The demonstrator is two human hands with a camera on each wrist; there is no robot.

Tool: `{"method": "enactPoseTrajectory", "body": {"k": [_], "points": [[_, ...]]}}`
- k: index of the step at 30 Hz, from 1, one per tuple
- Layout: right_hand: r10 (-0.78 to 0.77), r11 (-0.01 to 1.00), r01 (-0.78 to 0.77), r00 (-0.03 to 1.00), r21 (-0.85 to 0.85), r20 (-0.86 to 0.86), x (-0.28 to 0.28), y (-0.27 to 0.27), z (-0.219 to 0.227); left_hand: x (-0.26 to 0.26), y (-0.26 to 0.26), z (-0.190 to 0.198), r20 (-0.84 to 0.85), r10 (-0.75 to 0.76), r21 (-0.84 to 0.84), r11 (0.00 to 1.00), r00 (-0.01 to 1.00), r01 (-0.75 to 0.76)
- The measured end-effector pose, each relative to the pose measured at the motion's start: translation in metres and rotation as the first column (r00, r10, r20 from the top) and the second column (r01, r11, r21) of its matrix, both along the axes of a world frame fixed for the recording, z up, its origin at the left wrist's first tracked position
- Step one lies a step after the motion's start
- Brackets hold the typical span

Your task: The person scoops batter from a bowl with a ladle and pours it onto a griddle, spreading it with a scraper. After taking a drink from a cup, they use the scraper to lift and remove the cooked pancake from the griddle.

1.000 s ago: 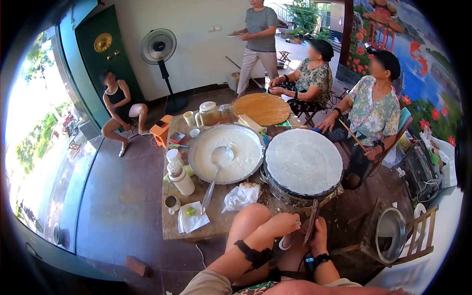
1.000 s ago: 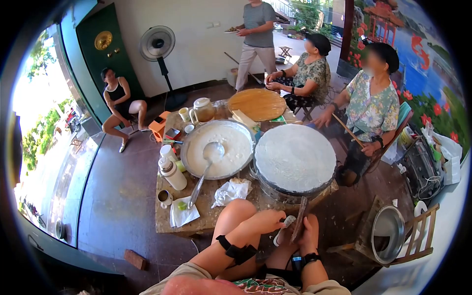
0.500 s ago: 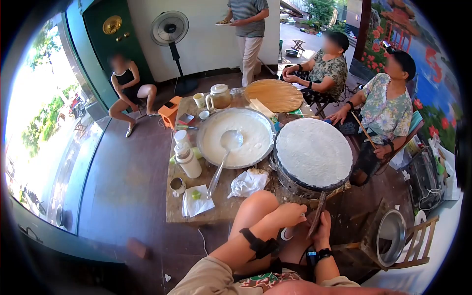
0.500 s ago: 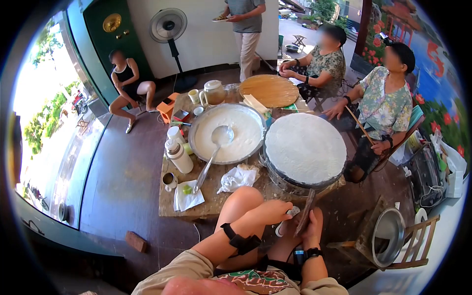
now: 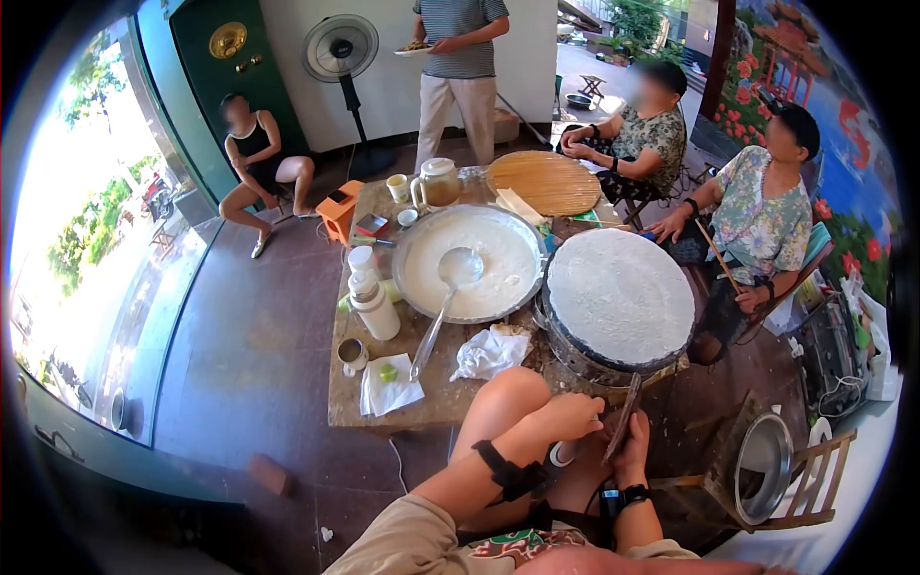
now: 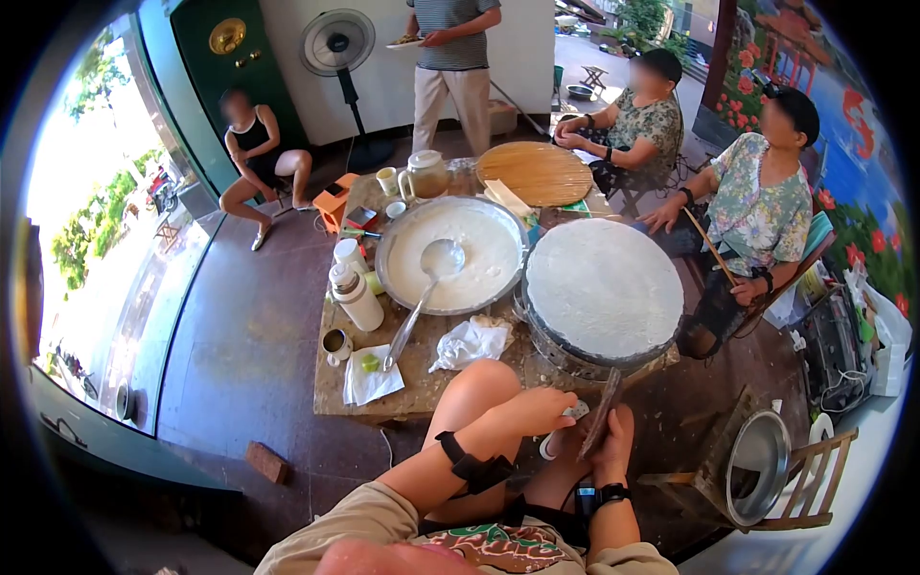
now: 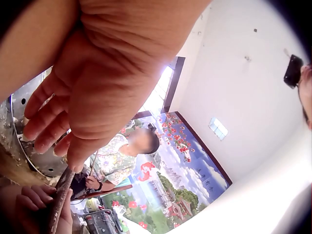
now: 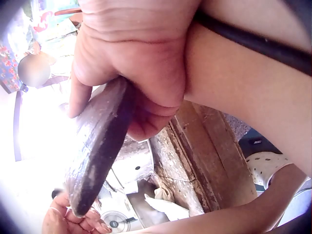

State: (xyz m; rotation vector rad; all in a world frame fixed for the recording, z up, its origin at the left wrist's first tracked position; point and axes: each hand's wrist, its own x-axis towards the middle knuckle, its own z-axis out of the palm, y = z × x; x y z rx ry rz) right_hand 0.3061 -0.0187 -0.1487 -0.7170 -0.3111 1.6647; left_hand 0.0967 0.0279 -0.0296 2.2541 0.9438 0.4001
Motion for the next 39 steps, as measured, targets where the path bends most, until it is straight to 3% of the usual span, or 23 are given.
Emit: {"method": "enactPoseTrajectory", "body": {"k": [4,13,16,22,28,39], "points": [[0.023,0.999,-0.023,1.000,0.030,-0.019,0.004,0.002,-0.008,-0.001,-0.001,0.003,0.000,-0.003,0.021,1.000,1.000,0.003],[0.024,0.996,-0.029,0.998,0.082,0.055,-0.008,-0.001,0.020,0.001,0.000,0.001,-0.019,0.000,-0.007,1.000,1.000,0.000],[-0.004,1.000,0.004,1.000,-0.016,0.020,-0.006,-0.001,0.011,0.001,0.000,0.001,-0.023,-0.003,-0.017,1.000,1.000,0.002],[0.041,0.996,-0.045,0.998,0.072,0.055,-0.005,0.000,0.010,0.000,-0.001,0.005,-0.015,-0.007,0.010,1.000,1.000,0.007],[-0.029,0.999,0.032,0.997,-0.036,0.065,-0.004,0.000,0.005,0.000,-0.001,0.004,-0.015,-0.005,0.033,0.999,1.000,0.005],[0.036,0.996,-0.041,0.997,0.076,0.063,-0.003,0.001,0.007,-0.001,-0.001,0.004,-0.008,0.006,0.018,1.000,1.000,-0.006]]}}
